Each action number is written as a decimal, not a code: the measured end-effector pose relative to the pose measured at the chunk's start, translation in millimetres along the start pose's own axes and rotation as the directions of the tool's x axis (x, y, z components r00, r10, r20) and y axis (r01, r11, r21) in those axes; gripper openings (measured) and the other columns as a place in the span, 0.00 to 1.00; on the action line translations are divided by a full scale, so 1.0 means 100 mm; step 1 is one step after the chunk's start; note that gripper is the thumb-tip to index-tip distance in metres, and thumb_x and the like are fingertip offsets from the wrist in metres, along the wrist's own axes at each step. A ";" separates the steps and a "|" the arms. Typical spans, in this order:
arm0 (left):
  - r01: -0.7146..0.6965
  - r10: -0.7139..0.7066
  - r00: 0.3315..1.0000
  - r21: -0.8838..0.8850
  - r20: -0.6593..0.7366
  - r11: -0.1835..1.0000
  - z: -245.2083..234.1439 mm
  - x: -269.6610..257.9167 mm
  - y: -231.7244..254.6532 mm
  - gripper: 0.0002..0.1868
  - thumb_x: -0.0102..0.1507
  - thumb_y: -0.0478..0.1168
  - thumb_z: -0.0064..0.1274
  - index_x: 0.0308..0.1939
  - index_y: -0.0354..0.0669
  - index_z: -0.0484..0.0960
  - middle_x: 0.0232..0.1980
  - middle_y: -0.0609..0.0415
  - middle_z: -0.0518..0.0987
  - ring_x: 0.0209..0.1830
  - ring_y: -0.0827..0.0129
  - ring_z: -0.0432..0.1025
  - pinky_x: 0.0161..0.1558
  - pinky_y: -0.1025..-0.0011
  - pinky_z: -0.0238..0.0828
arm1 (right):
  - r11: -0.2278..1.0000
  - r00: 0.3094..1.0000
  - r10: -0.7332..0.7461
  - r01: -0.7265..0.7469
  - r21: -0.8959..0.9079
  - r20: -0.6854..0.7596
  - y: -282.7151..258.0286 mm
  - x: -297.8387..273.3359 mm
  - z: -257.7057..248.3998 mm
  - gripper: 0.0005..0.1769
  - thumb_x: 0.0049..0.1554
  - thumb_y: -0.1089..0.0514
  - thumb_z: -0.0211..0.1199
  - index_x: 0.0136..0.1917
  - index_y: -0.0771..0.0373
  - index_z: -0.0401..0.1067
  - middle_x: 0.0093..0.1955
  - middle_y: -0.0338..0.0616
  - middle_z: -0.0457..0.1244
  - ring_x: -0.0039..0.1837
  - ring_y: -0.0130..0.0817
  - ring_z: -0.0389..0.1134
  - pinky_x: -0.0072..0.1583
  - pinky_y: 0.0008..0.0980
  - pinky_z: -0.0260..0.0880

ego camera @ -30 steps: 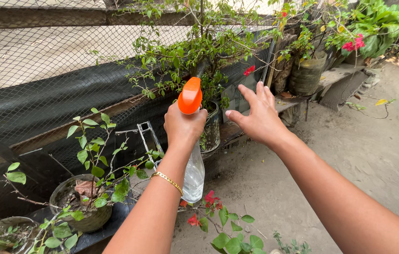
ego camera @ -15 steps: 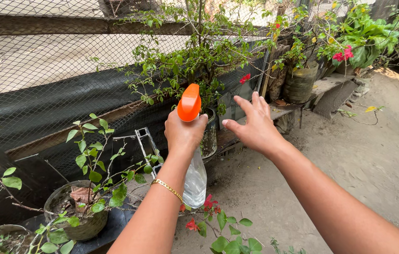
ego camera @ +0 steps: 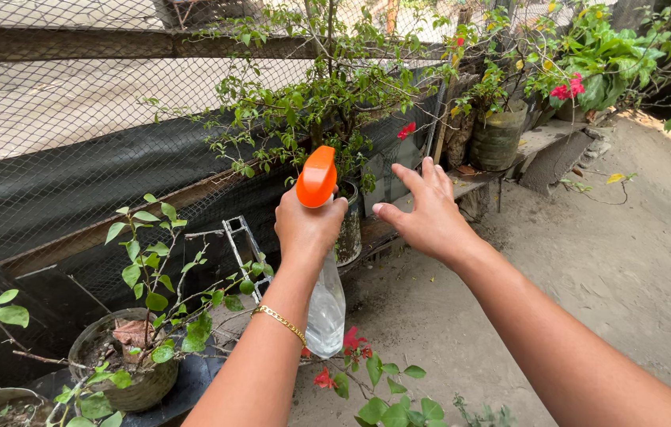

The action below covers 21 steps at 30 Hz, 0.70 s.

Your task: The person uses a spray bottle to water several potted plants in an outdoor garden area.

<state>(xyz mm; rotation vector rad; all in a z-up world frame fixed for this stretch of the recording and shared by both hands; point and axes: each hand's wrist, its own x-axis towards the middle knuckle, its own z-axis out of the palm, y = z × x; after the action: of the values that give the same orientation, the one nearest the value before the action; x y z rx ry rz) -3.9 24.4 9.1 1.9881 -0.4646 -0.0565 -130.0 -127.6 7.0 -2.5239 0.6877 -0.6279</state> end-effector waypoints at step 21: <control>-0.032 0.012 0.970 -0.081 -0.243 0.996 0.53 -0.02 0.15 0.16 0.50 0.44 0.63 0.42 0.50 0.88 0.39 0.52 0.88 0.43 0.57 0.83 0.53 0.62 0.76 | 0.995 0.989 -0.062 0.049 0.091 0.137 0.53 0.24 -0.15 0.45 0.51 0.39 0.69 0.77 0.49 0.59 0.84 0.62 0.37 0.85 0.54 0.32 0.78 0.49 0.40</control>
<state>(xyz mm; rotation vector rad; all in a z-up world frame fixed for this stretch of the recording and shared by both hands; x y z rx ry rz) -22.5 -25.9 -2.2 1.8768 -0.3203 0.1770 -137.9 -186.5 -1.4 -2.4851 0.5303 -0.4836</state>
